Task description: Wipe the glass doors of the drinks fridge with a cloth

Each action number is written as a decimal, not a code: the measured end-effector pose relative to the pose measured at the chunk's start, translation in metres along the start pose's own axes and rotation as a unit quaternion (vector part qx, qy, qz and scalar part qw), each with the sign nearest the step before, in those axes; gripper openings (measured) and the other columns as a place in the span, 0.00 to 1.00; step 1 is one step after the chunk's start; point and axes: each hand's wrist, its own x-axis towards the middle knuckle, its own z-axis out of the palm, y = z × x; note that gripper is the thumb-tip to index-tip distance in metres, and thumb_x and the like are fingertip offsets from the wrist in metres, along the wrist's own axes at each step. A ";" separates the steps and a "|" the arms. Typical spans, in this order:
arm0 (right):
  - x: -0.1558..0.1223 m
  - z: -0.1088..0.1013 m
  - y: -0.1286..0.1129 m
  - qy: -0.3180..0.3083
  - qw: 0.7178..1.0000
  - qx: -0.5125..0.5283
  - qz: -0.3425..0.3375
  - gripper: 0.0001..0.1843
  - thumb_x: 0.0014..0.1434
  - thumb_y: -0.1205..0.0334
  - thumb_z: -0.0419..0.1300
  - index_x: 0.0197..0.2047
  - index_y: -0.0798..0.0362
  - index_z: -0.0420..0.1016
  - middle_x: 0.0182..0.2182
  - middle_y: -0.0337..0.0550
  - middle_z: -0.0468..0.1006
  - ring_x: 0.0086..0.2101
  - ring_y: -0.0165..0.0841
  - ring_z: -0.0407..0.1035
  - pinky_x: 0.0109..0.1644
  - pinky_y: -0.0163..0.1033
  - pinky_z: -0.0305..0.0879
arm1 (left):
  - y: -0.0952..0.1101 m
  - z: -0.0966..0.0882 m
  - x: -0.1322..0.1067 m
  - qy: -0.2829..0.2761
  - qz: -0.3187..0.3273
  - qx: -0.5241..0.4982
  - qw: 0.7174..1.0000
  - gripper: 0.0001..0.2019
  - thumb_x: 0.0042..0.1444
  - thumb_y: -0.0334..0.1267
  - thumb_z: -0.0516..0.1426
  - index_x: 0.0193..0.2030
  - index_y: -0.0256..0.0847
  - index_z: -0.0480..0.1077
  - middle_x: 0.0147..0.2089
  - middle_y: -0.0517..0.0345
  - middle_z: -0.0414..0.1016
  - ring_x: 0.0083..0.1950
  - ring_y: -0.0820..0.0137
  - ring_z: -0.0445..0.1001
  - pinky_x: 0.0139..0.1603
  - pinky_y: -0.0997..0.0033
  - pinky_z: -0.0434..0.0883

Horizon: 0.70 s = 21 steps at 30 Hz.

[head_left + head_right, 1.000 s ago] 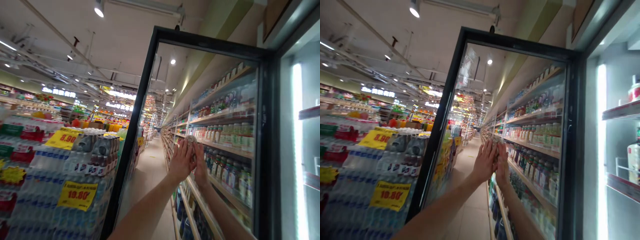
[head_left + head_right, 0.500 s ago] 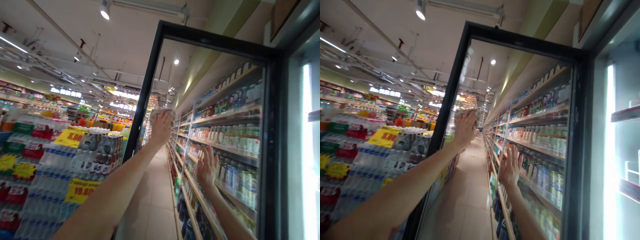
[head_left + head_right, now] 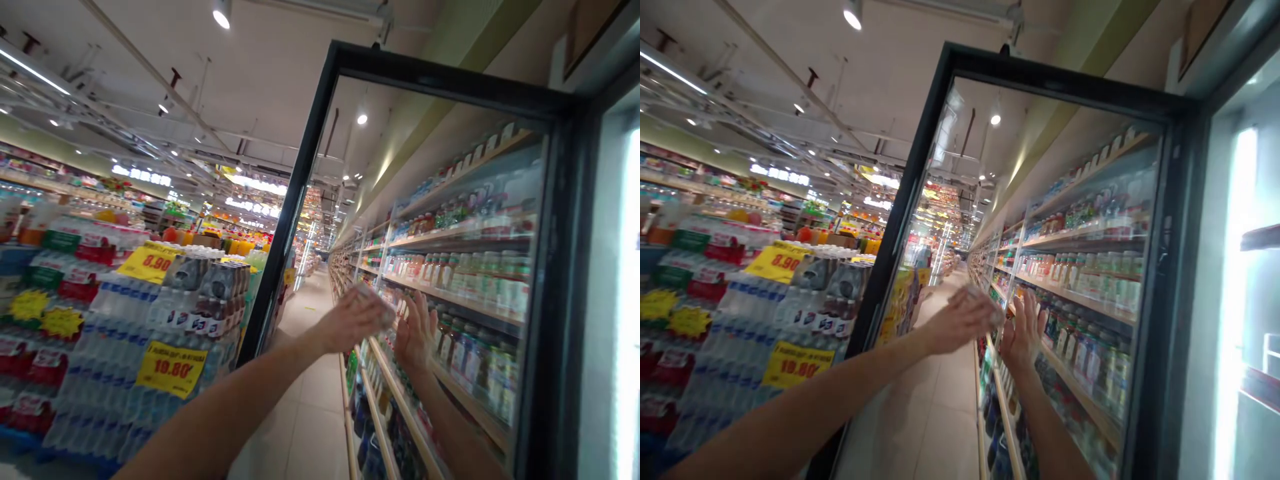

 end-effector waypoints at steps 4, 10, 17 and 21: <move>-0.001 0.000 0.002 0.005 1.000 0.018 0.003 0.25 0.64 0.59 0.41 0.63 0.51 0.53 0.62 0.55 0.57 0.61 0.42 0.52 0.62 0.60 0.46 | -0.002 0.002 0.010 0.001 -0.025 0.005 1.000 0.19 0.63 0.36 0.44 0.59 0.54 0.62 0.64 0.64 0.60 0.69 0.67 0.50 0.69 0.50 0.41; 0.000 0.000 0.001 0.039 0.998 0.049 0.021 0.28 0.63 0.62 0.42 0.66 0.53 0.47 0.63 0.57 0.53 0.62 0.44 0.49 0.61 0.59 0.51 | -0.020 -0.002 0.064 0.019 -0.205 0.008 0.979 0.19 0.63 0.37 0.44 0.59 0.47 0.63 0.66 0.56 0.56 0.69 0.57 0.46 0.67 0.41 0.42; 0.004 -0.002 -0.001 0.083 0.993 0.077 0.044 0.29 0.63 0.65 0.43 0.67 0.53 0.45 0.63 0.57 0.52 0.63 0.43 0.47 0.61 0.58 0.54 | -0.038 -0.006 0.095 0.031 -0.161 0.008 0.986 0.21 0.62 0.32 0.42 0.61 0.45 0.59 0.66 0.56 0.56 0.69 0.63 0.47 0.68 0.47 0.42; 0.005 -0.001 -0.002 0.093 0.992 0.077 0.040 0.29 0.63 0.65 0.43 0.67 0.53 0.45 0.62 0.58 0.53 0.63 0.44 0.47 0.60 0.59 0.56 | -0.037 -0.002 0.102 0.052 -0.223 0.019 0.973 0.20 0.61 0.34 0.46 0.60 0.47 0.61 0.67 0.55 0.55 0.70 0.56 0.45 0.66 0.39 0.42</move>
